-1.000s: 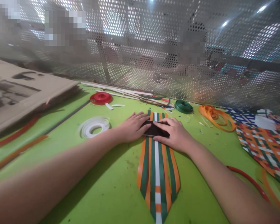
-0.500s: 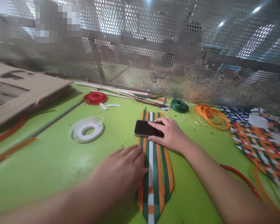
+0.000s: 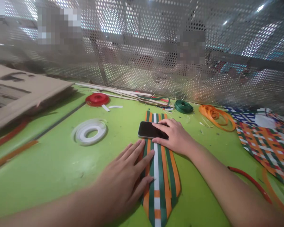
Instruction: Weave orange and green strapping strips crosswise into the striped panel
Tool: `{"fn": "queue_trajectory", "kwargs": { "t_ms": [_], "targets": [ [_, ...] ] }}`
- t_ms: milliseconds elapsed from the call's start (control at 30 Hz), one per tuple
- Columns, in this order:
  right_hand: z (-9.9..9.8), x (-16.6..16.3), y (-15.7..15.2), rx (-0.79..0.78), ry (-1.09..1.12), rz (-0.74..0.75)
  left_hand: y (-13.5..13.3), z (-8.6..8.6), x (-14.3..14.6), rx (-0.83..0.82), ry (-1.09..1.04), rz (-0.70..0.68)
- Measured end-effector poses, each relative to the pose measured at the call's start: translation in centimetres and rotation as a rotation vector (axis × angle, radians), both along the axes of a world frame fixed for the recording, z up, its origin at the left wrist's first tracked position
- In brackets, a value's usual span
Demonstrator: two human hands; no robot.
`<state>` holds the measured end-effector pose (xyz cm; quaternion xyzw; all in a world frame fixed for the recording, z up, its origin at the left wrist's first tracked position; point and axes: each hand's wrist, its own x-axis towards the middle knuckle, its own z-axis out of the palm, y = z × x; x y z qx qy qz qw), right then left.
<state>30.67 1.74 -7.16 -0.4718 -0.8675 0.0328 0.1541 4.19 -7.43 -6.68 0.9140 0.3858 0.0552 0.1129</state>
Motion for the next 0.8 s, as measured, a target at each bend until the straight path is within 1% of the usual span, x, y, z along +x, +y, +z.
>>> {"fn": "queue_trajectory", "kwargs": {
  "t_ms": [233,367,800],
  "targets": [
    [-0.4,0.06,0.09,0.011,0.011,0.02,-0.23,-0.02,0.2,-0.028,0.046,0.019],
    [-0.43,0.03,0.14,0.009,0.017,0.023,-0.22,-0.11,0.2,-0.027,0.033,0.023],
    [0.07,-0.06,0.23,-0.05,0.071,-0.003,-0.39,-0.43,-0.35,0.038,-0.015,0.019]
  ]
}}
